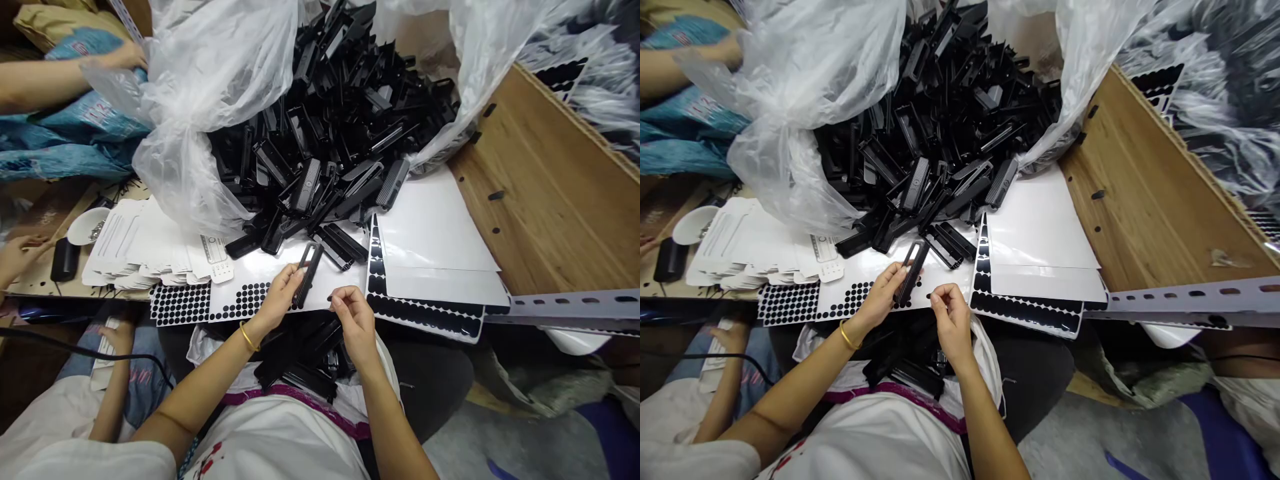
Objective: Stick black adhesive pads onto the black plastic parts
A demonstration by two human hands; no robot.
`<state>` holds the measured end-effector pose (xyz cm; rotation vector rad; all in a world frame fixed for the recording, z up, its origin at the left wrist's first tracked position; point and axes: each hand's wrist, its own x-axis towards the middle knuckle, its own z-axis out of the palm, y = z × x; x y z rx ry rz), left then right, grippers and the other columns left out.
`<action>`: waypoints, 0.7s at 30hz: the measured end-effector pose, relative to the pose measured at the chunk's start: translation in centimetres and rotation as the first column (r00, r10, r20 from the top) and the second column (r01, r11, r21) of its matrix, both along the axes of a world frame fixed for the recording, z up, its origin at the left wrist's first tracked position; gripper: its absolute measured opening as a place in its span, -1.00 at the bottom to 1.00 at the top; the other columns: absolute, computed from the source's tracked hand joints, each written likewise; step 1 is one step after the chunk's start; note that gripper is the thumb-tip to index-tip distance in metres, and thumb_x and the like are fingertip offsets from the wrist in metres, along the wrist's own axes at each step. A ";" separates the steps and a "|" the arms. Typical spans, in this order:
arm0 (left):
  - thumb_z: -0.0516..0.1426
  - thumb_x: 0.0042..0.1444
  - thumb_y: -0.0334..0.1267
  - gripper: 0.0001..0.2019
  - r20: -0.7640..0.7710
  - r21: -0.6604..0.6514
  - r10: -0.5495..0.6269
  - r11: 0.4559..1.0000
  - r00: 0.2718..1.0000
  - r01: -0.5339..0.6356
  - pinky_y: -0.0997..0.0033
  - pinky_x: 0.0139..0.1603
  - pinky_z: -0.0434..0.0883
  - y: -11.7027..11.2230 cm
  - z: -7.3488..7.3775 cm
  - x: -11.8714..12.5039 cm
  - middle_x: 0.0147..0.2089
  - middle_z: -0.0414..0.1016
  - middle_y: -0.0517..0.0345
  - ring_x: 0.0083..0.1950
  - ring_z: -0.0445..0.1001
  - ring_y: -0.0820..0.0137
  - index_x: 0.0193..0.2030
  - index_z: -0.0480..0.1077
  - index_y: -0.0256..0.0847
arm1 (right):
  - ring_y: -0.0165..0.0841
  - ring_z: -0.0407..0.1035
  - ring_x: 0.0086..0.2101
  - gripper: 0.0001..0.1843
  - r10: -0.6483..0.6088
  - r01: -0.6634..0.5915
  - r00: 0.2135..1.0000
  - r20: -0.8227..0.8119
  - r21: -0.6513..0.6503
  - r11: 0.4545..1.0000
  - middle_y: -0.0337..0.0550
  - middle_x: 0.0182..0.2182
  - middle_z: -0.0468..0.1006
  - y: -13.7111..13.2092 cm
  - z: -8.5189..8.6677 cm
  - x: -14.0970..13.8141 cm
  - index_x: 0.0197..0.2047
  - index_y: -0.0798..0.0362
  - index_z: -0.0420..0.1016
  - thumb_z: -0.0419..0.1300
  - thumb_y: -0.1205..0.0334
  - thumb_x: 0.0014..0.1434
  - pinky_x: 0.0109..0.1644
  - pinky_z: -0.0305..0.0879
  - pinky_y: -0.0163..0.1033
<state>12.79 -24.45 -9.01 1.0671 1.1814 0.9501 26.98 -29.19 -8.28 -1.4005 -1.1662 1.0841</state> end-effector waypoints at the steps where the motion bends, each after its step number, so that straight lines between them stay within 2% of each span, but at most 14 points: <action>1: 0.07 0.10 0.01 -0.72 0.149 -0.117 -0.005 0.993 0.989 0.023 0.41 -0.23 0.30 -0.8 0.1 0.4 -0.33 0.40 0.18 -0.31 0.36 0.43 -0.38 0.24 -0.18 | -0.41 0.20 -0.49 -0.83 0.001 -0.001 1.000 -0.008 -0.019 1.000 -0.30 -0.53 0.29 -0.1 0.2 -0.2 -0.40 0.00 0.25 0.05 0.11 0.15 -0.36 0.19 -0.29; 3: 0.16 0.00 0.01 -0.70 0.341 -0.264 0.019 0.962 0.940 0.076 0.48 -0.29 0.29 -2.1 0.3 1.1 -0.39 0.37 0.25 -0.37 0.35 0.48 -0.34 0.27 -0.18 | -0.43 0.17 -0.52 -0.84 -0.002 0.002 1.000 0.006 -0.043 0.999 -0.32 -0.55 0.27 -0.2 0.4 -0.5 -0.39 0.00 0.23 0.04 0.12 0.16 -0.41 0.15 -0.31; 7: 0.23 -0.06 -0.05 -0.69 0.433 -0.356 0.061 0.928 0.900 0.108 0.56 -0.37 0.25 -3.4 0.7 1.7 -0.41 0.34 0.30 -0.42 0.29 0.55 -0.27 0.32 -0.19 | -0.42 0.21 -0.50 -0.86 -0.018 0.023 0.995 0.096 -0.049 0.999 -0.31 -0.53 0.29 -0.4 0.8 -0.7 -0.40 0.00 0.24 0.03 0.16 0.16 -0.40 0.17 -0.31; 15: 0.21 -0.03 -0.05 -0.71 0.419 -0.310 0.074 0.949 0.905 0.065 0.58 -0.33 0.24 -3.9 1.0 2.1 -0.41 0.29 0.31 -0.38 0.25 0.56 -0.28 0.29 -0.18 | -0.43 0.20 -0.54 -0.87 -0.029 0.026 0.961 0.276 0.014 1.000 -0.31 -0.54 0.31 -0.6 1.1 -0.7 -0.44 0.00 0.22 0.02 0.24 0.15 -0.42 0.13 -0.30; 21: 0.21 -0.03 -0.03 -0.69 0.385 -0.292 0.088 0.956 0.919 0.031 0.60 -0.33 0.25 -3.9 0.8 2.2 -0.41 0.25 0.33 -0.38 0.23 0.58 -0.32 0.26 -0.19 | -0.41 0.24 -0.52 -0.89 -0.047 0.020 0.920 0.389 0.073 0.997 -0.28 -0.52 0.33 -0.7 0.6 -1.1 -0.42 -0.01 0.18 -0.01 0.27 0.16 -0.42 0.14 -0.30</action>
